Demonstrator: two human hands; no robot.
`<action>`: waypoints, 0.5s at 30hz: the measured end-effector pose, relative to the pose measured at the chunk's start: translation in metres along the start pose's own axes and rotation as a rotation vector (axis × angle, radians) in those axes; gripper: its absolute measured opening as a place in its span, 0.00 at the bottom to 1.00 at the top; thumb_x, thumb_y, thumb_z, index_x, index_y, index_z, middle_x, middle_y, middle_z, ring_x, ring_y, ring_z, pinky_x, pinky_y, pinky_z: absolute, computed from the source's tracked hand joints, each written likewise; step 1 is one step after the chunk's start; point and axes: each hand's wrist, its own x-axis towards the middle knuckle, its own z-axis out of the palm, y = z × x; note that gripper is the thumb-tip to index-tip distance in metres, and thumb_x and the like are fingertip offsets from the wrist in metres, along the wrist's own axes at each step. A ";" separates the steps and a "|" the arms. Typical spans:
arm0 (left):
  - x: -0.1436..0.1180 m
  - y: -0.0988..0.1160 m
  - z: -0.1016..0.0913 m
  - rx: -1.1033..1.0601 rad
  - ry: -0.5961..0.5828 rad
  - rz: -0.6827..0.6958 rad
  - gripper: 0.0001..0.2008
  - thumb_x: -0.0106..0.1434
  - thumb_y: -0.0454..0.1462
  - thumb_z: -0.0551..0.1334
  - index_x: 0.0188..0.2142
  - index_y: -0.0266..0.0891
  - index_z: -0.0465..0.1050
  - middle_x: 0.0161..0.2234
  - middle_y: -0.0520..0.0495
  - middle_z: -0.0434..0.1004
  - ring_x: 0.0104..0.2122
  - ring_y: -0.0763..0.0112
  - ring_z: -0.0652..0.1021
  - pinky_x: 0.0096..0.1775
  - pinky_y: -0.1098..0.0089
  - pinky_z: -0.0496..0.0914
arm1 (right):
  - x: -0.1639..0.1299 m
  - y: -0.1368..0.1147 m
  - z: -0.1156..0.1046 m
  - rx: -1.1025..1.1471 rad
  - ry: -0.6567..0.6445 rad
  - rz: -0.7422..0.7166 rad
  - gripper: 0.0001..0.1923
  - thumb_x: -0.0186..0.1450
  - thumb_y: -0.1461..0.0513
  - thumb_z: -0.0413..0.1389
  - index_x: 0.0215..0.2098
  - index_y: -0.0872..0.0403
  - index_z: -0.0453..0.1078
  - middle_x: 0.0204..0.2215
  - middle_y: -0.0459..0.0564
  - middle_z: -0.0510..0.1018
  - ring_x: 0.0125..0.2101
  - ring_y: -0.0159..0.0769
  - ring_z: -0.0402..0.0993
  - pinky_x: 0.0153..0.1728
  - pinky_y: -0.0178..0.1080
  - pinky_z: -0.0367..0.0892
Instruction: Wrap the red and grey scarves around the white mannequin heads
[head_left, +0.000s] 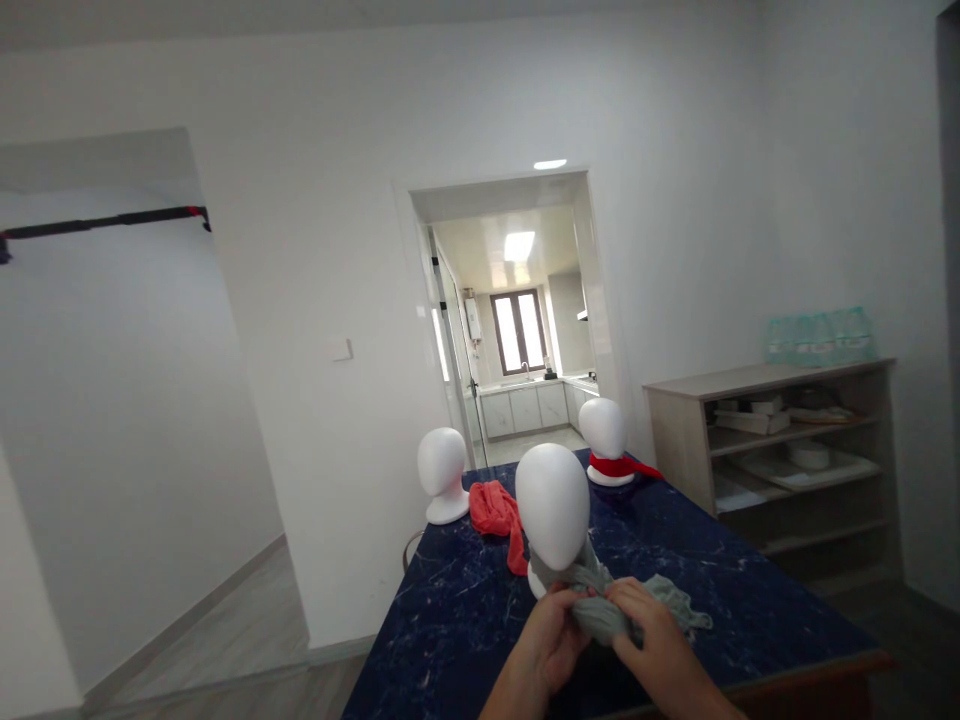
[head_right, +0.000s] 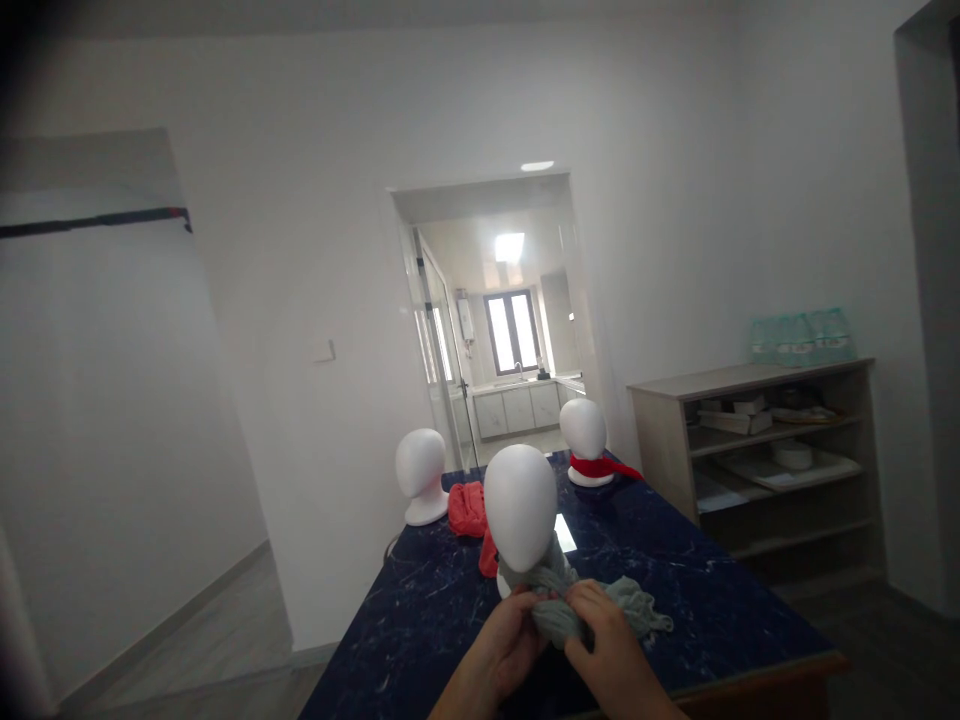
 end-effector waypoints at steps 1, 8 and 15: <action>0.000 -0.001 0.000 0.000 -0.011 -0.002 0.16 0.55 0.24 0.67 0.42 0.38 0.75 0.33 0.48 0.83 0.33 0.68 0.83 0.40 0.69 0.76 | 0.000 0.000 -0.005 0.065 -0.036 0.038 0.12 0.59 0.64 0.53 0.37 0.53 0.79 0.40 0.52 0.83 0.46 0.46 0.76 0.51 0.43 0.71; 0.003 -0.006 0.003 0.073 0.048 0.023 0.29 0.56 0.25 0.67 0.56 0.42 0.71 0.35 0.50 0.83 0.33 0.67 0.83 0.40 0.67 0.76 | 0.018 0.015 -0.050 0.197 -0.364 0.162 0.10 0.56 0.62 0.58 0.36 0.55 0.76 0.32 0.43 0.79 0.33 0.34 0.72 0.31 0.32 0.62; -0.006 0.012 -0.010 0.148 -0.021 -0.053 0.23 0.60 0.38 0.72 0.53 0.40 0.70 0.45 0.41 0.85 0.41 0.59 0.86 0.47 0.61 0.78 | 0.049 0.013 -0.110 -0.273 -0.579 0.147 0.12 0.49 0.66 0.58 0.33 0.53 0.76 0.29 0.43 0.81 0.31 0.33 0.74 0.27 0.32 0.54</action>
